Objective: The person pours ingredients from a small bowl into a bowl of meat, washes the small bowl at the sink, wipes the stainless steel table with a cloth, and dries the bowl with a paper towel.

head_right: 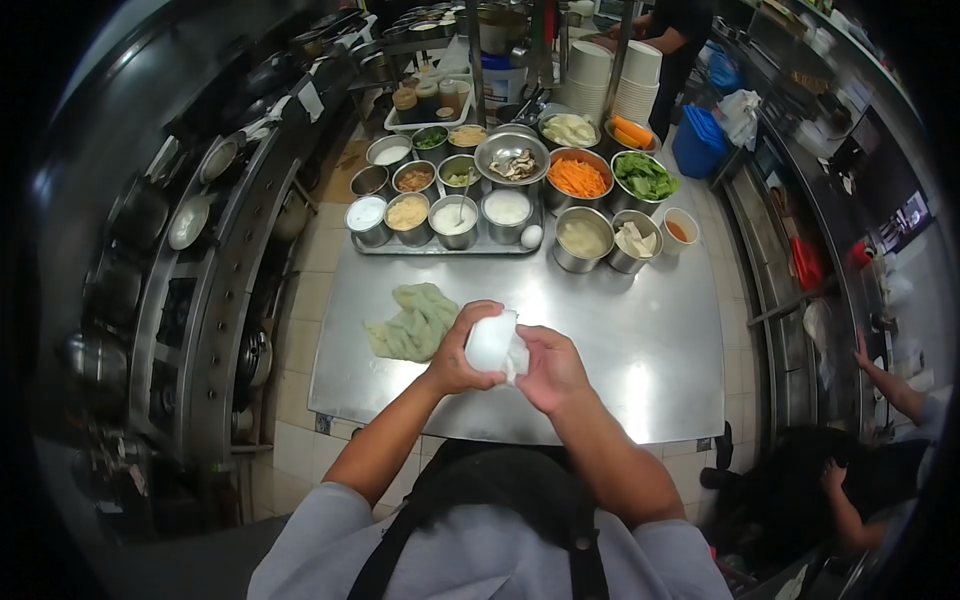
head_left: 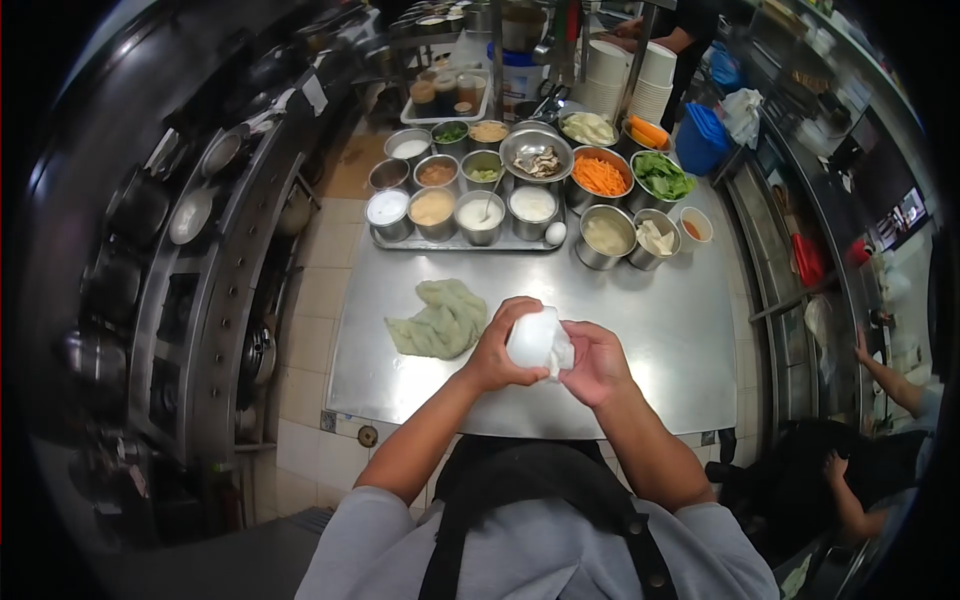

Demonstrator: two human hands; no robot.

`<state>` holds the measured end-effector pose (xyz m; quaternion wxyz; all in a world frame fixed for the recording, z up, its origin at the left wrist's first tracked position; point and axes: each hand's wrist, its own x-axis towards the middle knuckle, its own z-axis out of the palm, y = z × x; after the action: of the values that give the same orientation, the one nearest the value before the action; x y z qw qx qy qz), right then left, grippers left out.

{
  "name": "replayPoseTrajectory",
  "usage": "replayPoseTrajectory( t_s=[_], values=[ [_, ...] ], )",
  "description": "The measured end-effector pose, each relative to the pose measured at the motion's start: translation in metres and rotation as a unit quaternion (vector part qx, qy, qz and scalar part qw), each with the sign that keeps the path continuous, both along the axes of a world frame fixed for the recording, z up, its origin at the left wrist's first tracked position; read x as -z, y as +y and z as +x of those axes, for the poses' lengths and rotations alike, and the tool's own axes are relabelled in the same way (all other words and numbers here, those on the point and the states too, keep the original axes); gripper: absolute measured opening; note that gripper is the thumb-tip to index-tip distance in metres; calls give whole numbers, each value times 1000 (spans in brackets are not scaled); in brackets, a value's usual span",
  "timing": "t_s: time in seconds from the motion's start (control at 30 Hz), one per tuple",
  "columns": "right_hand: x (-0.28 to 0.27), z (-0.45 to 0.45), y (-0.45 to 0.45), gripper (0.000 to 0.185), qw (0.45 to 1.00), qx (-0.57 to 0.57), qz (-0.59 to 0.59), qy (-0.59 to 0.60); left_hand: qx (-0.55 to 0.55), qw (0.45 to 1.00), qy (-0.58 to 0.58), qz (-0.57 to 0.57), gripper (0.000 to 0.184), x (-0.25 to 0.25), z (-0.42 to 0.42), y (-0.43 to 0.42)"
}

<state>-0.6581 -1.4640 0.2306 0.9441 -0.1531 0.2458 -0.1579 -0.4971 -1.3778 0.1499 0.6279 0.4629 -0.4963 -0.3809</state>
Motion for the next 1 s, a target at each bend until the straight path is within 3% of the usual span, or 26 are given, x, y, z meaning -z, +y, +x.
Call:
replayPoseTrajectory(
  t_s=[0.07,0.13,0.17,0.2,0.23,0.27,0.3,0.33,0.37,0.4,0.43,0.47,0.5,0.53,0.57,0.6,0.73,0.8,0.87,0.9,0.93,0.97,1.0],
  values=[
    [7,-3,1,35,998,10,-26,58,-34,961,-251,-110,97,-6,2,-3],
    [8,-4,9,27,968,21,-228,102,-26,976,-191,-97,91,-3,-6,2],
    [9,-5,10,27,968,22,-229,100,11,996,89,-5,89,2,-12,4],
    [12,-6,13,27,928,-3,-354,120,46,927,361,88,88,8,-14,4],
    [17,-7,16,27,871,-27,-470,139,45,928,359,91,88,8,-14,2],
    [26,-10,21,27,874,-26,-466,138,51,893,421,154,87,9,-14,0],
    [37,-12,25,28,764,-74,-618,171,56,849,479,216,86,9,-14,-1],
    [38,-13,29,30,624,-121,-746,198,56,848,479,220,86,13,-17,-3],
    [34,-15,35,32,604,-136,-756,213,25,867,453,207,80,17,-18,-6],
    [36,-14,36,32,606,-135,-754,214,-5,883,427,194,74,21,-20,-7],
    [35,-12,36,33,707,-129,-672,179,-5,883,426,198,74,20,-20,-6],
    [32,-9,34,34,796,-118,-578,140,-10,947,283,149,72,19,-18,-4],
    [25,-10,29,33,845,-167,-474,186,-13,986,132,97,71,18,-17,-1],
    [27,-9,28,33,847,-164,-470,186,-10,986,131,101,71,14,-16,2],
    [30,-7,25,35,941,-76,-312,111,4,995,76,68,74,9,-13,2],
    [34,-6,22,37,990,14,-141,29,16,999,21,34,77,5,-11,0],
    [23,-4,8,36,998,31,8,51,-35,984,-153,-80,77,4,-6,0],
    [28,-3,8,34,998,40,-10,55,-47,980,-170,-92,80,3,-5,-1],
    [29,-1,12,26,983,34,-165,73,-61,971,-192,-126,78,1,-5,-2],
    [31,-2,13,26,983,34,-166,74,-61,971,-191,-127,78,2,-9,-1],
    [31,-4,13,24,941,3,-324,103,-52,996,36,-69,77,3,-16,-1],
    [31,-4,12,23,872,-25,-473,129,-39,965,260,-7,75,3,-19,-2],
    [30,-6,12,23,872,-23,-472,128,-37,965,259,-7,75,3,-16,-2]
  ],
)
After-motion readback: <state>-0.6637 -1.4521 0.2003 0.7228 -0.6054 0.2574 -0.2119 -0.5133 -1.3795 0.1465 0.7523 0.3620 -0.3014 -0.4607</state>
